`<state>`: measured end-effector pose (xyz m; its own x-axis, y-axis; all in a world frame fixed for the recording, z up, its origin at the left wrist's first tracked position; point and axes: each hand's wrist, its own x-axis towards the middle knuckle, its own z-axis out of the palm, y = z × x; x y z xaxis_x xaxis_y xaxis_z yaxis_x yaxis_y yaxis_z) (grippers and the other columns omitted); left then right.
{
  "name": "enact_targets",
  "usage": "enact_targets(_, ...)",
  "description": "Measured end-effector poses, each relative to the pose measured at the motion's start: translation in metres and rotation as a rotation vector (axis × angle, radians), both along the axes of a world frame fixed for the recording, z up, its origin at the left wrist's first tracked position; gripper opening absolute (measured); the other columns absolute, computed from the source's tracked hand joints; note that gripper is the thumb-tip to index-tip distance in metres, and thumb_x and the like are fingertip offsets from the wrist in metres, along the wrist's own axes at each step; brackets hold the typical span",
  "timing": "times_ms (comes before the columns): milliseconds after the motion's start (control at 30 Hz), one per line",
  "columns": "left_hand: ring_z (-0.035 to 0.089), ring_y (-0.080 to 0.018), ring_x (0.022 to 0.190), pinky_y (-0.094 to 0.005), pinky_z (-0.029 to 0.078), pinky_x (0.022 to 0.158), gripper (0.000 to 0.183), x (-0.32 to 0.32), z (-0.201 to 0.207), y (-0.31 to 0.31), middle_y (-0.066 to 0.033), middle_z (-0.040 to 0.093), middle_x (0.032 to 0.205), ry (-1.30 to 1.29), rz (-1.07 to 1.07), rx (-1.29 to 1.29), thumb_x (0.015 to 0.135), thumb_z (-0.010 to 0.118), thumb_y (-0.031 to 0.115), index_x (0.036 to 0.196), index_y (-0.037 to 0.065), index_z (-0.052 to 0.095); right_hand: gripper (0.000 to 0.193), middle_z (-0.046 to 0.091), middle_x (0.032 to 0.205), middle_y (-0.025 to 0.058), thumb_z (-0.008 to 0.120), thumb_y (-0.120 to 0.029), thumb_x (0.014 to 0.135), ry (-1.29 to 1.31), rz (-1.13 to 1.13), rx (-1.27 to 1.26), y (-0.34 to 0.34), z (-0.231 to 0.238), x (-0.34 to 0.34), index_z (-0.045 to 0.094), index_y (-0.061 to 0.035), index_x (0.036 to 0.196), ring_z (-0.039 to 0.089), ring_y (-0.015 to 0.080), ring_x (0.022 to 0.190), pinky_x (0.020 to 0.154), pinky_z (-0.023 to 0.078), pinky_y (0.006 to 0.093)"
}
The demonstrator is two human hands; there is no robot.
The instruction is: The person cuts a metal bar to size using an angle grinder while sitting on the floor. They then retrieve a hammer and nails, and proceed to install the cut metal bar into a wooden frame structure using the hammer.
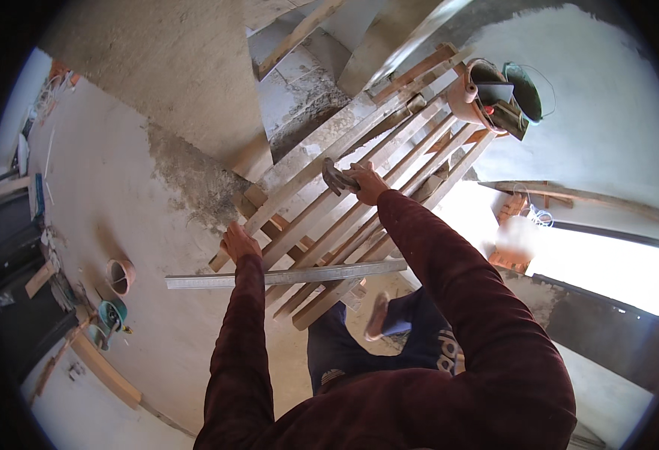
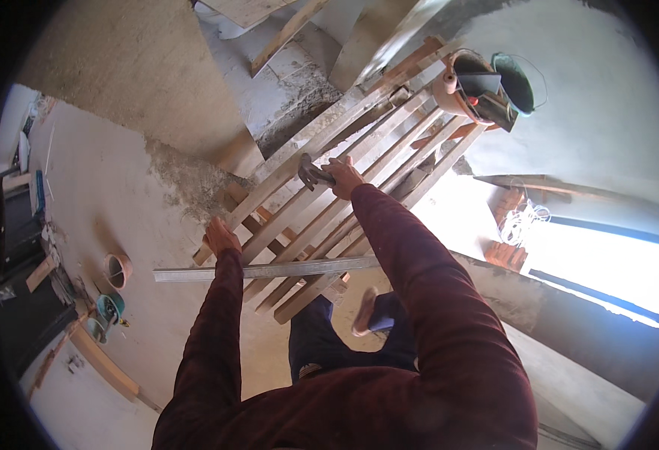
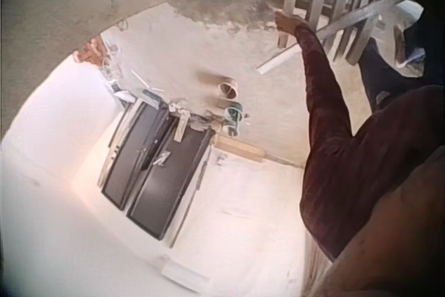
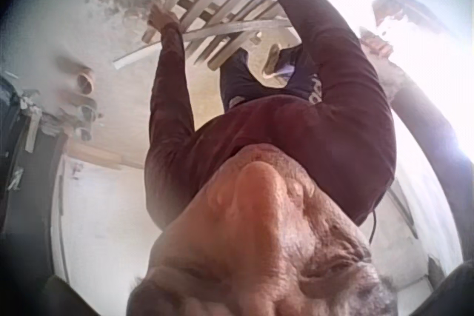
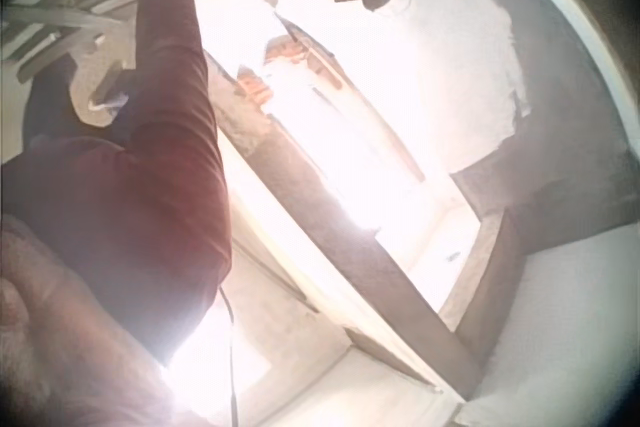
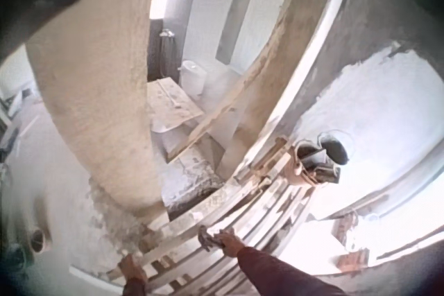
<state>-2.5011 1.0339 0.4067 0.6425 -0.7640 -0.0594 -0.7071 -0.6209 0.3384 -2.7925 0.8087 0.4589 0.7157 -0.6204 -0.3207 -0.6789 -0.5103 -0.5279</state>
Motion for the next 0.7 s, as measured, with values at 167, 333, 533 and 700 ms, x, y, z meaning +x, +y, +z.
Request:
enact_targets(167,0.051,-0.0326,0.101,-0.0467,0.033,0.092,0.011,-0.001,-0.008,0.002,-0.0133,0.055,0.097,-0.02,-0.029,0.011,0.089,0.05,0.011,0.099,0.007,0.048,0.024,0.063,0.096,0.0084,0.059,-0.004,0.072,0.311,0.038,-0.073,-0.007,-0.009,0.002,0.065,-0.0131,0.093,0.058,0.0278,0.103,0.095,0.039,0.0505)
enact_targets(333,0.052,-0.0317,0.102,-0.0479,0.034,0.092,0.012,0.001,-0.01,-0.003,-0.0133,0.056,0.099,-0.003,-0.02,0.053,0.088,0.051,0.009,0.1,0.008,0.05,0.017,0.066,0.086,0.016,0.056,-0.008,0.074,0.339,-0.006,-0.117,-0.025,0.058,0.013,0.067,-0.0095,0.087,0.063,0.0352,0.092,0.079,0.05,0.0458)
enact_targets(533,0.053,-0.0277,0.109,-0.0502,0.03,0.1,0.023,0.007,-0.029,-0.001,-0.0087,0.058,0.107,0.021,-0.028,0.118,0.093,0.048,0.019,0.115,0.011,0.049,0.016,0.066,0.082,0.0178,0.057,-0.008,0.071,0.483,0.263,-0.345,-0.104,0.259,-0.012,0.068,-0.0053,0.082,0.065,0.0346,0.082,0.074,0.051,0.0449)
enact_targets(700,0.052,-0.0258,0.114,-0.0541,0.023,0.108,0.024,0.017,-0.022,-0.011,-0.0075,0.058,0.114,0.105,0.018,0.283,0.094,0.047,0.022,0.116,0.013,0.051,0.017,0.064,0.078,0.0192,0.056,-0.012,0.073,0.473,0.224,-0.481,-0.127,0.325,-0.039,0.066,-0.0021,0.084,0.064,0.0364,0.082,0.075,0.05,0.0459)
